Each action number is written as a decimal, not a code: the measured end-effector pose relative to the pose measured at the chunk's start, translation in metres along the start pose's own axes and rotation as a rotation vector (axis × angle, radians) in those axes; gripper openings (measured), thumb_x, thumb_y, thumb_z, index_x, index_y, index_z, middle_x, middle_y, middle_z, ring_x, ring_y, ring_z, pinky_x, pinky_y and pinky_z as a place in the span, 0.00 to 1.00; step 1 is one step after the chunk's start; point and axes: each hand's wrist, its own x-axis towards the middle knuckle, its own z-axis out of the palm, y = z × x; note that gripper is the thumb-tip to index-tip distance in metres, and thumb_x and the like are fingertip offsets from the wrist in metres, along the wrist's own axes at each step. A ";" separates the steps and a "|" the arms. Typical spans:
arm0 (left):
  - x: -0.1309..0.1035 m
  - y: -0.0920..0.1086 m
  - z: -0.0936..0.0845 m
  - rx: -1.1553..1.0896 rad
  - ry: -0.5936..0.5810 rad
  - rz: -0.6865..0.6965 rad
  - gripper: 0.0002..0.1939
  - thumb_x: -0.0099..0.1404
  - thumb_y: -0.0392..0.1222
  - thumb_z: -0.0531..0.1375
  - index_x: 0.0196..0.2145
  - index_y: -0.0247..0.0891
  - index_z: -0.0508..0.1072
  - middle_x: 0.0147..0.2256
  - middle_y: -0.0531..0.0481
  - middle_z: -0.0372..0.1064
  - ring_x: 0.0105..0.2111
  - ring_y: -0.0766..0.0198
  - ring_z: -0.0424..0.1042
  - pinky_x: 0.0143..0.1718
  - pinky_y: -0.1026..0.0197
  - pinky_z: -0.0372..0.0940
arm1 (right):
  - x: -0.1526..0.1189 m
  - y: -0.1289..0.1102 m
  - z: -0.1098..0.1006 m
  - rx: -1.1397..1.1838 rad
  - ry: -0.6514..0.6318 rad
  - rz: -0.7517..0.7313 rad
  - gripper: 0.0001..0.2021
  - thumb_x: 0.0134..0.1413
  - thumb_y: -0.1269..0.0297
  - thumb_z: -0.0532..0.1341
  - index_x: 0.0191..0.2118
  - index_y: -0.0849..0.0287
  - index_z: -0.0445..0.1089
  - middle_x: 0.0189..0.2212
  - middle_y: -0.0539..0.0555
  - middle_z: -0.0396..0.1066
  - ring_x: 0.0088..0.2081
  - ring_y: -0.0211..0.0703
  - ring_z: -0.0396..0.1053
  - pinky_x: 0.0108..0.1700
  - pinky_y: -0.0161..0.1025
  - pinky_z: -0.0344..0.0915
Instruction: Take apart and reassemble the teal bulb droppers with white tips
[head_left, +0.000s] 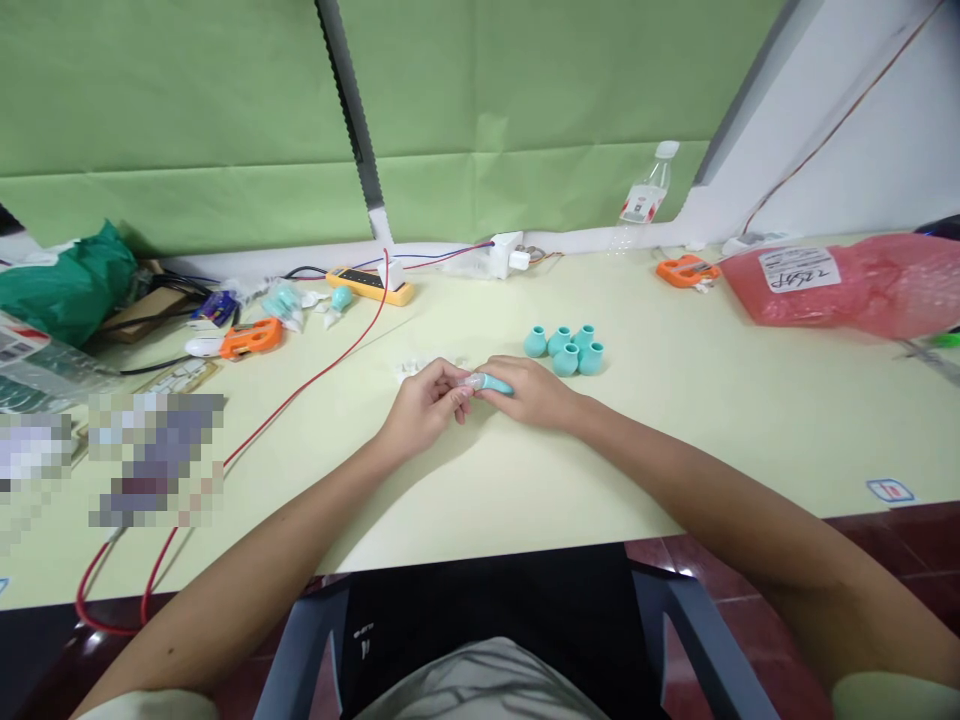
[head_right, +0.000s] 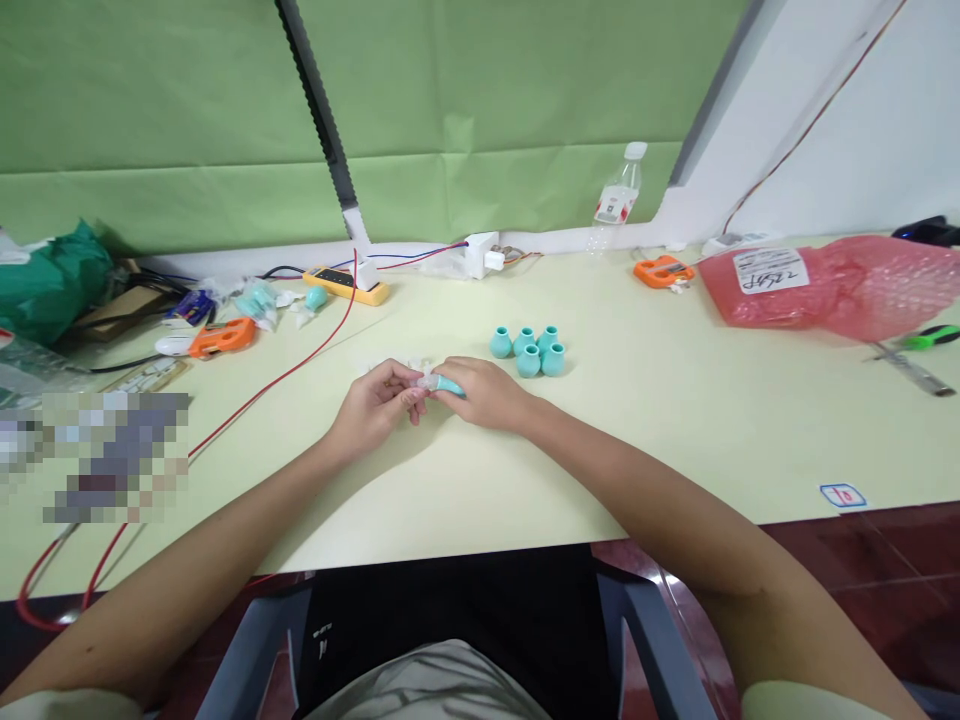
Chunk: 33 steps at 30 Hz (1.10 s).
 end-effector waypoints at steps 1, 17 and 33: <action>0.000 -0.001 0.000 -0.001 -0.002 -0.008 0.16 0.67 0.52 0.65 0.41 0.36 0.71 0.30 0.49 0.73 0.26 0.65 0.72 0.28 0.61 0.70 | 0.000 0.000 0.001 -0.015 0.005 -0.007 0.10 0.69 0.61 0.58 0.50 0.59 0.72 0.42 0.58 0.75 0.44 0.49 0.71 0.46 0.43 0.65; -0.002 0.007 0.002 -0.110 -0.028 -0.094 0.17 0.65 0.53 0.67 0.36 0.37 0.68 0.22 0.54 0.68 0.18 0.68 0.67 0.17 0.64 0.59 | 0.000 -0.006 0.003 -0.421 0.029 -0.159 0.17 0.74 0.62 0.47 0.48 0.64 0.71 0.40 0.65 0.71 0.42 0.55 0.64 0.41 0.49 0.62; -0.009 0.001 -0.005 0.545 -0.188 0.193 0.06 0.74 0.41 0.52 0.40 0.41 0.68 0.32 0.51 0.72 0.30 0.65 0.70 0.34 0.62 0.63 | 0.001 -0.008 -0.012 0.116 -0.245 0.026 0.07 0.65 0.63 0.60 0.37 0.59 0.70 0.34 0.56 0.73 0.38 0.48 0.69 0.40 0.42 0.62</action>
